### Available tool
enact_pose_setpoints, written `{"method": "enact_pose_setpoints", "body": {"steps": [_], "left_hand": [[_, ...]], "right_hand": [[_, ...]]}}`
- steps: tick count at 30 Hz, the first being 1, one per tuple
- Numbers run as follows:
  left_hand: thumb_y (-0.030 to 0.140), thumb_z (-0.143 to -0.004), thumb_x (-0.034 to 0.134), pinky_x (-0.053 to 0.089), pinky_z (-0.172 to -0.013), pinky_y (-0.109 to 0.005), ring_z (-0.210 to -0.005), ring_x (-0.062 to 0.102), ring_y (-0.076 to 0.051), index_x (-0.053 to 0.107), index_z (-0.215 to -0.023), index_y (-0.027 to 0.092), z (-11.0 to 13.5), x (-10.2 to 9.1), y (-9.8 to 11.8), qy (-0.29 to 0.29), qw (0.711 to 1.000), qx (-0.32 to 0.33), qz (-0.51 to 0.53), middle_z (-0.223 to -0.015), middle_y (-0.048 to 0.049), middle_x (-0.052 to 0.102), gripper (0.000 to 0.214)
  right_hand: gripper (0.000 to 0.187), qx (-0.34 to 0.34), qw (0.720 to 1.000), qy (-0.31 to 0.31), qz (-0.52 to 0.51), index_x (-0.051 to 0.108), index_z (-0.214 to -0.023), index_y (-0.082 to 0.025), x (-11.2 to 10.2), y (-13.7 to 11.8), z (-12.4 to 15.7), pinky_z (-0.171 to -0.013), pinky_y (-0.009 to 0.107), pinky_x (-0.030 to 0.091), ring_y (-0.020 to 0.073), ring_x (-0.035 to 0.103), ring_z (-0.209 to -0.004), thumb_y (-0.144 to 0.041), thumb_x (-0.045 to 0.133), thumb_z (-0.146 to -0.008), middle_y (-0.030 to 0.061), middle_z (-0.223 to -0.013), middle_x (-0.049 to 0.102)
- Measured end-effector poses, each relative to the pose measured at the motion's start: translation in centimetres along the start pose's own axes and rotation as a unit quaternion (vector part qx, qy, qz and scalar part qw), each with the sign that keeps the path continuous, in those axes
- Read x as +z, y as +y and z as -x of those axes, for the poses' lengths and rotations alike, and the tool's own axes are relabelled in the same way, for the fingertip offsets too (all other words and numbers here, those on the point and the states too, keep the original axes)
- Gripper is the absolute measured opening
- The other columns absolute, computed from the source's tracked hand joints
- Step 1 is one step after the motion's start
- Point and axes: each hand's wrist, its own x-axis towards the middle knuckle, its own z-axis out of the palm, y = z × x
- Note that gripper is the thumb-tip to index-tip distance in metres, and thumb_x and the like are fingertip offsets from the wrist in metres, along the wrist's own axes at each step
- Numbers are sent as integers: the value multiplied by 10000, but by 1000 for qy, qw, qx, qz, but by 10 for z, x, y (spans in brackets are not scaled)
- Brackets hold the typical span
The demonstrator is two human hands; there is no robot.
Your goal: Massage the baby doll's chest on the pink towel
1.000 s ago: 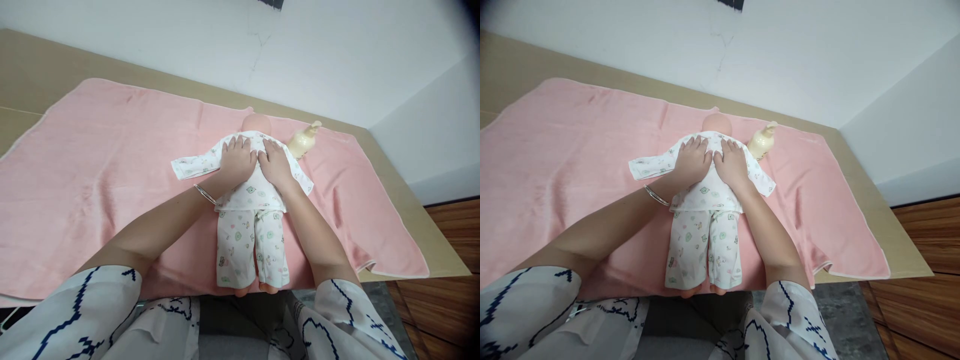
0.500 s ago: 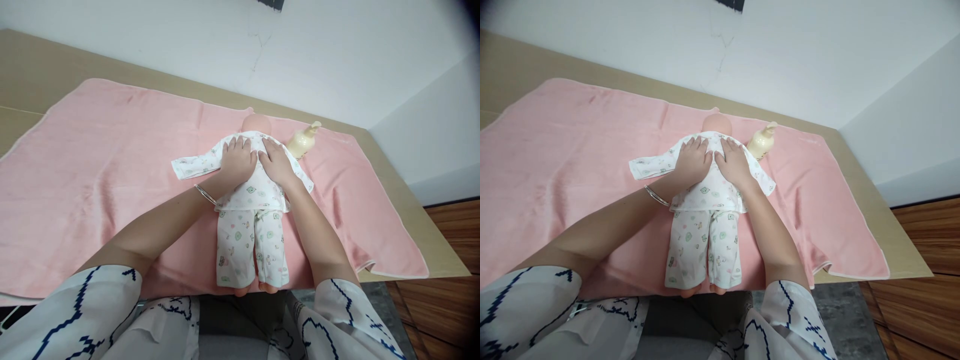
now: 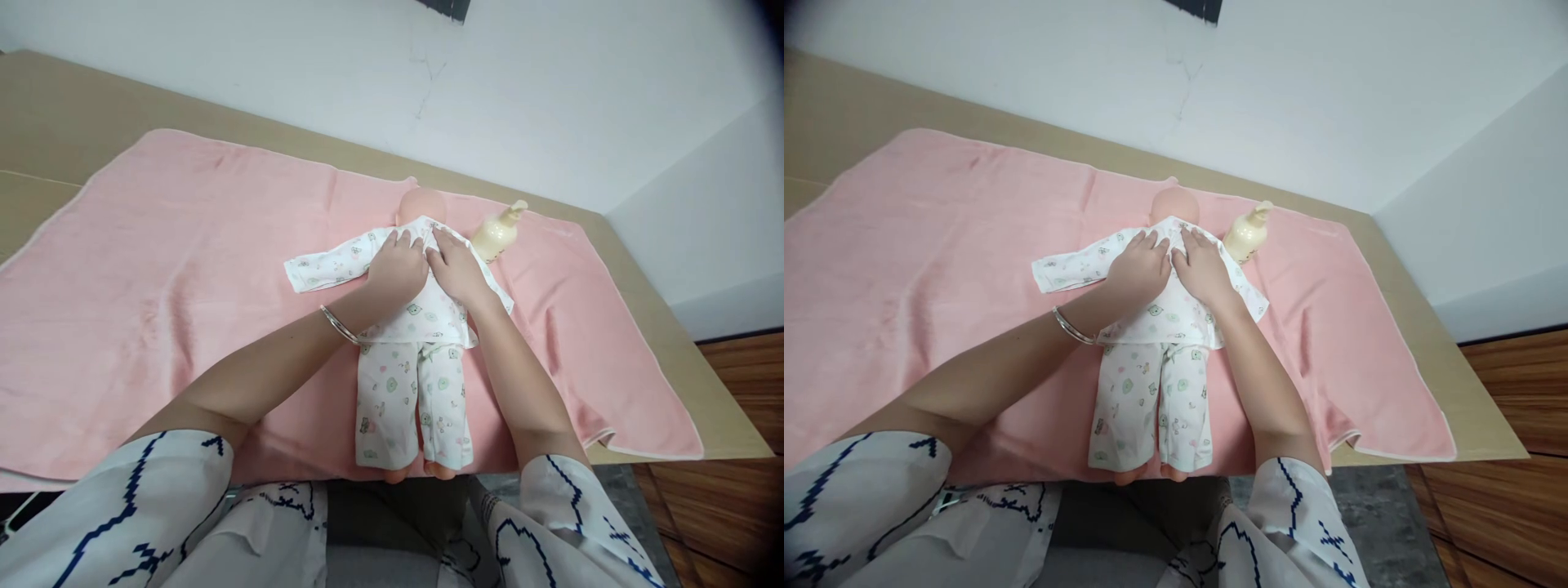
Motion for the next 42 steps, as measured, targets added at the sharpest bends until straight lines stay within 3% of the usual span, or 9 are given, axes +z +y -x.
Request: {"method": "enact_pose_setpoints", "body": {"steps": [4,7,10,15,18,22,27,33,42], "left_hand": [[233,-1003,359,355,-1194,-521,-1413,463,-360,537,-1423,43,-11,5,-19,-4,999,-11,40,-1481,-208,543,494],[255,-1001,371,329,-1205,-545,-1439,431,-359,525,-1430,57,-14,7,-25,-2,998,-17,54,-1523,-197,508,497],[277,-1022,346,325,-1205,-549,-1456,416,-356,458,-1489,64,-6,7,-12,4,999,-44,31,-1542,-215,482,525],[269,-1031,347,374,-1172,-531,-1470,396,-394,450,-1504,54,10,1,13,-19,998,-59,-7,-1563,-258,433,530],[250,-1022,341,330,-1207,-532,-1476,394,-365,463,-1492,62,4,1,4,-15,999,-43,14,-1558,-234,451,521],[297,-1019,334,298,-1210,-583,-1480,370,-381,443,-1497,61,-10,7,-18,-18,997,-38,57,-1567,-226,439,545],[313,-1017,340,257,-1222,-594,-1490,345,-392,450,-1492,84,-10,12,-18,1,997,-59,52,-1584,-205,425,539],[328,-1021,353,234,-1235,-590,-1498,340,-382,452,-1500,103,-8,13,-13,5,996,-69,51,-1588,-192,426,538],[331,-1012,346,261,-1224,-578,-1445,409,-363,485,-1473,117,-8,17,-16,29,996,-57,58,-1537,-187,490,527]], "right_hand": [[502,30,997,23,67,556,-1361,5,0,-30,12,-1175,509,385,355,525,-1369,-227,301,-995,265,-1390,605],[454,27,997,17,75,612,-1275,-28,-3,-38,16,-1143,513,414,357,558,-1318,-214,315,-987,255,-1315,651],[486,20,999,2,31,562,-1371,-63,-4,-24,10,-1173,526,394,340,512,-1386,-246,334,-983,212,-1431,599],[598,43,999,-5,-23,442,-1501,-71,2,8,-5,-1268,563,235,321,302,-1544,-338,350,-975,173,-1615,399],[579,35,999,16,-10,470,-1470,-55,5,2,-3,-1244,581,272,343,371,-1504,-323,336,-974,200,-1559,474],[496,30,999,18,22,540,-1367,-41,1,-27,12,-1163,587,384,385,487,-1401,-238,331,-963,239,-1409,599],[458,20,999,9,29,595,-1296,-71,-2,-31,14,-1123,552,429,366,554,-1316,-215,318,-962,227,-1312,653],[546,51,998,39,-19,495,-1467,-127,12,-2,-3,-1265,604,185,323,347,-1518,-296,381,-961,149,-1572,471],[552,51,997,52,-7,503,-1464,-110,15,-5,-1,-1267,593,184,317,377,-1504,-287,374,-957,170,-1568,473]]}}
